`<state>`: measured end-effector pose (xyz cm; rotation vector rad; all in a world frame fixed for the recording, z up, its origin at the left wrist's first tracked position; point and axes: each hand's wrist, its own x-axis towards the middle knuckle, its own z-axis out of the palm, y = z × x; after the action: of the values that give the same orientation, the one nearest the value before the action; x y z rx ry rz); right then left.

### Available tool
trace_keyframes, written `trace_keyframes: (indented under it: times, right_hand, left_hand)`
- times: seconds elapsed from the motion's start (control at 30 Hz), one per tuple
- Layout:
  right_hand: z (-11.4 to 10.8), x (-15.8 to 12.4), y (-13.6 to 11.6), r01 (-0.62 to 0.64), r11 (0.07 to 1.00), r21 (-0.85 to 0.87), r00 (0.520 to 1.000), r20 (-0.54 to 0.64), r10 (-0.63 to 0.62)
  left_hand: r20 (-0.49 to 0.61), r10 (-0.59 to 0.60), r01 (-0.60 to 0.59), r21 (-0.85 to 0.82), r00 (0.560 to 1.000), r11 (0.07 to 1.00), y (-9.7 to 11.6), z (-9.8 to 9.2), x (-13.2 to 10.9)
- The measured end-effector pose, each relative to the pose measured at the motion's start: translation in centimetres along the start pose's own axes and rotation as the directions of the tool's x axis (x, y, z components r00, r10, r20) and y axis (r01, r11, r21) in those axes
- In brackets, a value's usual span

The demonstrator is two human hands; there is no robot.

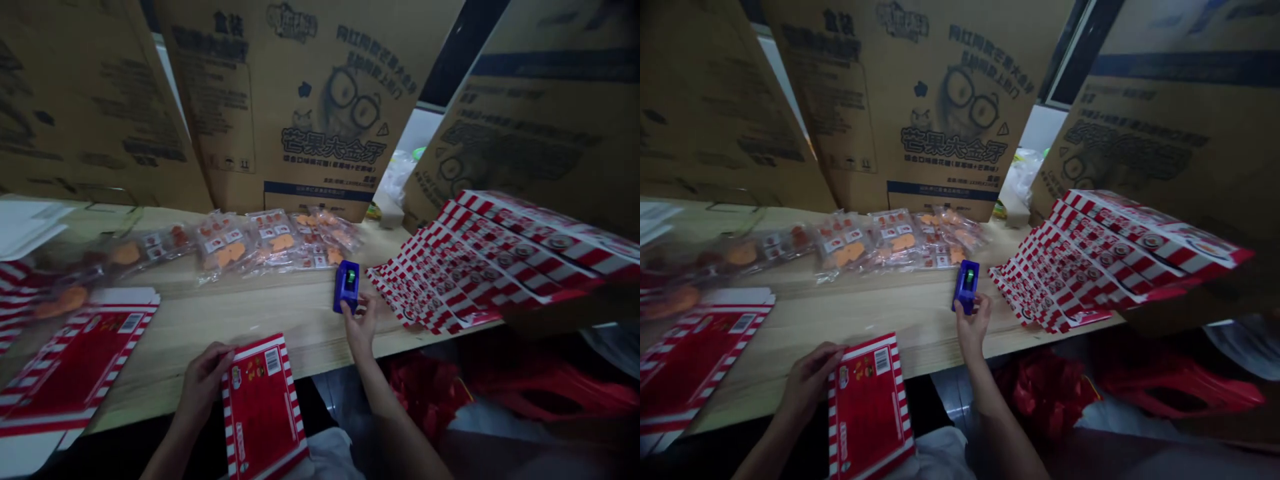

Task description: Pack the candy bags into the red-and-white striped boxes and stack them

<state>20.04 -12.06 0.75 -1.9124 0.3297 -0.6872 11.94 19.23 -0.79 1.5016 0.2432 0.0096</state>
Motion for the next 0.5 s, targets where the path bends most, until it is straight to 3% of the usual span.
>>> trace_keyframes:
  times: [0.07,0.13,0.5]
  right_hand:
    - [-0.2,1.9,1.5,-0.05,0.993,-0.111,0.997,-0.057,0.044]
    - [0.0,3.4,2.5,-0.058,0.988,-0.144,0.998,-0.023,0.055]
    - [0.0,6.0,3.8,-0.11,0.993,0.036,0.994,-0.004,0.111]
  left_hand:
    - [-0.006,-0.017,0.017,-0.027,1.0,0.999,-0.4,0.0,0.1]
    - [0.008,-0.045,0.046,-0.04,0.999,0.998,-0.3,-0.1,0.0]
    - [-0.036,-0.171,0.164,-0.142,0.985,0.976,0.1,0.4,-0.1]
